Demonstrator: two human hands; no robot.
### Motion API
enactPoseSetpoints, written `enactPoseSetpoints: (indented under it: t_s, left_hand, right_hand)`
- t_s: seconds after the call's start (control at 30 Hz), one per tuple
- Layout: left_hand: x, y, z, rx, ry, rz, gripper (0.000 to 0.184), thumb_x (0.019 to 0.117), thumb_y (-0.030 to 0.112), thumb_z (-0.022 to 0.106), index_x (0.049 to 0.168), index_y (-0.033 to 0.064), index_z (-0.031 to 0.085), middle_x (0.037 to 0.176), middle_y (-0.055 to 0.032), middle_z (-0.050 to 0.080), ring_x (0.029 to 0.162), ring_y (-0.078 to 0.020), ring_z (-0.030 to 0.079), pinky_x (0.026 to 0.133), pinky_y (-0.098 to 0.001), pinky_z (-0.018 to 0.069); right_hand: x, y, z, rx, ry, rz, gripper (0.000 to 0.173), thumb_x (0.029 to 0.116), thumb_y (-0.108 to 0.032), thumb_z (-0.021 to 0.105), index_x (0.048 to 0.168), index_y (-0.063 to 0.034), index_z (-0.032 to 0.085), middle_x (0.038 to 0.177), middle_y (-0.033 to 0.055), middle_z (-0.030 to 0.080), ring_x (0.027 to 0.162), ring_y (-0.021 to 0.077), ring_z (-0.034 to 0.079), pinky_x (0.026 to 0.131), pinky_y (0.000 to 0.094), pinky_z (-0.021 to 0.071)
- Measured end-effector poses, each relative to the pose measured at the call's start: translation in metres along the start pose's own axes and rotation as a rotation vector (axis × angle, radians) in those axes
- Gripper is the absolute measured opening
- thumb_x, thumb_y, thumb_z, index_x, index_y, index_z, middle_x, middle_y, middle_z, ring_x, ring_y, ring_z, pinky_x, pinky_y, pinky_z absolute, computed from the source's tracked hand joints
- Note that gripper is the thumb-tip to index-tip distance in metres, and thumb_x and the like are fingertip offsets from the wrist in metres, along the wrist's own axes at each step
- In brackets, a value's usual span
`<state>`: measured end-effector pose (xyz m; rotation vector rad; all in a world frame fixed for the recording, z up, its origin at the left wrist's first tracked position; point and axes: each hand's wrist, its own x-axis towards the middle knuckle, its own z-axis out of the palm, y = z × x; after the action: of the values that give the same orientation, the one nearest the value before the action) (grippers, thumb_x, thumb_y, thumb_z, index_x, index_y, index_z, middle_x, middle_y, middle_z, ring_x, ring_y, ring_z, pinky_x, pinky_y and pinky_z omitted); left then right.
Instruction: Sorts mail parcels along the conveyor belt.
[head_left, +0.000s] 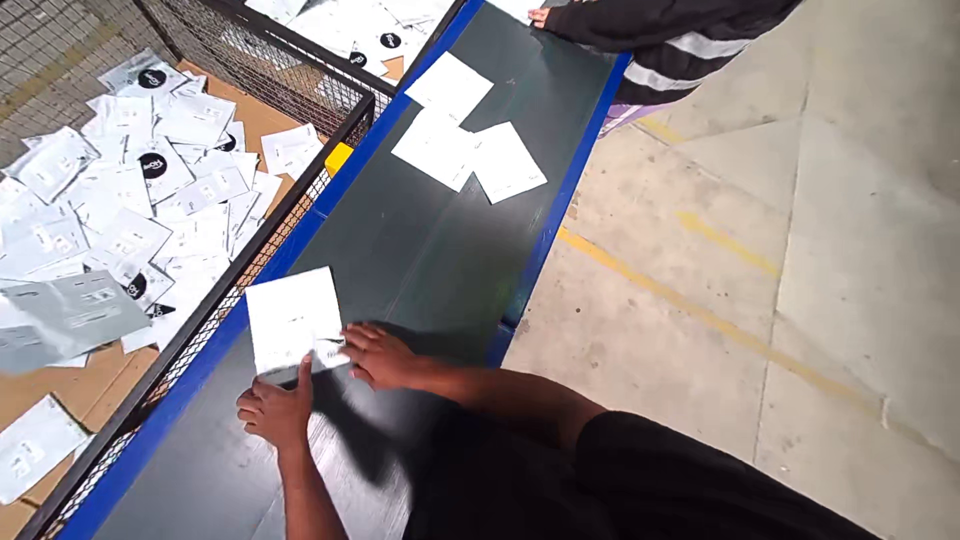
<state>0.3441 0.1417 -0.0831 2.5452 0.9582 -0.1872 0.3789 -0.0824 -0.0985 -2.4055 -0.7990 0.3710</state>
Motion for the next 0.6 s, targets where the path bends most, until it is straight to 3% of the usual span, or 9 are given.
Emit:
enactPoseSetpoints:
  t_s: [0.07, 0.13, 0.2, 0.27, 0.33, 0.43, 0.5, 0.53, 0.6]
  left_hand:
    - [-0.004, -0.012, 0.0, 0.035, -0.04, -0.073, 0.125, 0.0678, 0.081, 0.074, 0.145, -0.0121, 0.043, 0.148, -0.0452, 0.033, 0.137, -0.0634, 0.033, 0.106, -0.0774, 0.0317]
    - [0.007, -0.036, -0.016, -0.059, -0.213, -0.122, 0.119, 0.0664, 0.069, 0.085, 0.143, -0.0123, 0.045, 0.146, -0.0429, 0.038, 0.136, -0.0589, 0.038, 0.108, -0.0737, 0.0345]
    - [0.026, -0.053, -0.047, -0.339, -0.255, -0.074, 0.088, 0.0744, 0.038, 0.092, 0.14, -0.0045, 0.052, 0.13, -0.025, 0.063, 0.114, -0.0357, 0.066, 0.095, -0.0562, 0.0563]
    - [0.058, -0.054, -0.084, -0.817, -0.233, 0.003, 0.061, 0.0879, 0.011, 0.079, 0.139, 0.0006, 0.048, 0.112, -0.0097, 0.07, 0.088, -0.0193, 0.073, 0.075, -0.0414, 0.0645]
    - [0.107, -0.04, -0.117, -1.163, -0.11, 0.022, 0.049, 0.104, 0.017, 0.059, 0.145, 0.0037, 0.037, 0.121, -0.008, 0.066, 0.101, -0.0207, 0.071, 0.087, -0.0426, 0.0619]
    - [0.149, -0.011, -0.127, -1.138, 0.048, -0.079, 0.075, 0.1029, 0.042, 0.06, 0.159, 0.0111, 0.021, 0.152, -0.0147, 0.045, 0.128, -0.0285, 0.058, 0.1, -0.0476, 0.0555]
    - [0.145, 0.024, -0.096, -0.927, 0.009, 0.029, 0.081, 0.0969, 0.043, 0.068, 0.155, 0.0029, 0.029, 0.146, -0.0173, 0.05, 0.124, -0.0248, 0.059, 0.099, -0.0437, 0.0559]
    - [0.136, 0.039, -0.076, -0.797, -0.042, 0.122, 0.084, 0.0943, 0.046, 0.071, 0.152, -0.0021, 0.033, 0.145, -0.0197, 0.051, 0.127, -0.0242, 0.057, 0.103, -0.0413, 0.0531]
    - [0.114, 0.062, -0.038, -0.548, -0.104, 0.279, 0.093, 0.0913, 0.053, 0.072, 0.15, -0.0099, 0.035, 0.15, -0.0299, 0.045, 0.14, -0.034, 0.047, 0.117, -0.0449, 0.0407]
  right_hand:
    - [-0.016, -0.001, -0.02, 0.143, 0.0, -0.014, 0.039, 0.1042, -0.04, 0.055, 0.133, -0.0169, 0.067, 0.146, 0.0037, 0.059, 0.138, 0.0173, 0.052, 0.117, 0.0387, 0.0412]
    - [-0.006, 0.037, -0.062, 0.085, 0.129, 0.16, 0.043, 0.106, -0.042, 0.049, 0.137, -0.0174, 0.064, 0.147, 0.0018, 0.058, 0.139, 0.0148, 0.052, 0.117, 0.0374, 0.0428]
    - [0.023, 0.11, -0.103, -0.08, 0.323, 0.395, 0.053, 0.1054, -0.045, 0.046, 0.144, -0.0121, 0.059, 0.153, 0.0078, 0.053, 0.146, 0.0212, 0.044, 0.122, 0.0412, 0.0366]
    - [0.048, 0.174, -0.131, -0.218, 0.369, 0.652, 0.069, 0.1035, -0.05, 0.046, 0.152, -0.0019, 0.045, 0.161, 0.0215, 0.038, 0.152, 0.0361, 0.032, 0.125, 0.0524, 0.0261]
    - [0.076, 0.195, -0.141, -0.244, 0.308, 0.762, 0.077, 0.1038, -0.051, 0.044, 0.157, 0.0027, 0.033, 0.166, 0.0271, 0.024, 0.157, 0.0421, 0.016, 0.128, 0.0567, 0.0147]
    - [0.11, 0.152, -0.11, -0.05, 0.283, 0.494, 0.061, 0.1057, -0.044, 0.046, 0.151, -0.0025, 0.049, 0.16, 0.0193, 0.041, 0.153, 0.0315, 0.031, 0.127, 0.0467, 0.024]
    - [0.118, 0.104, -0.097, 0.268, 0.216, 0.143, 0.044, 0.1057, -0.037, 0.053, 0.134, -0.007, 0.066, 0.135, 0.012, 0.067, 0.13, 0.0213, 0.06, 0.115, 0.0392, 0.0451]
    - [0.113, 0.081, -0.091, 0.384, 0.159, 0.016, 0.039, 0.1049, -0.034, 0.057, 0.131, -0.0079, 0.068, 0.128, 0.0107, 0.07, 0.123, 0.0208, 0.064, 0.109, 0.0399, 0.0494]
    - [0.078, 0.056, -0.09, 0.294, 0.143, 0.011, 0.043, 0.1018, -0.042, 0.06, 0.135, -0.0152, 0.066, 0.142, 0.0032, 0.062, 0.133, 0.0161, 0.057, 0.113, 0.0393, 0.0462]
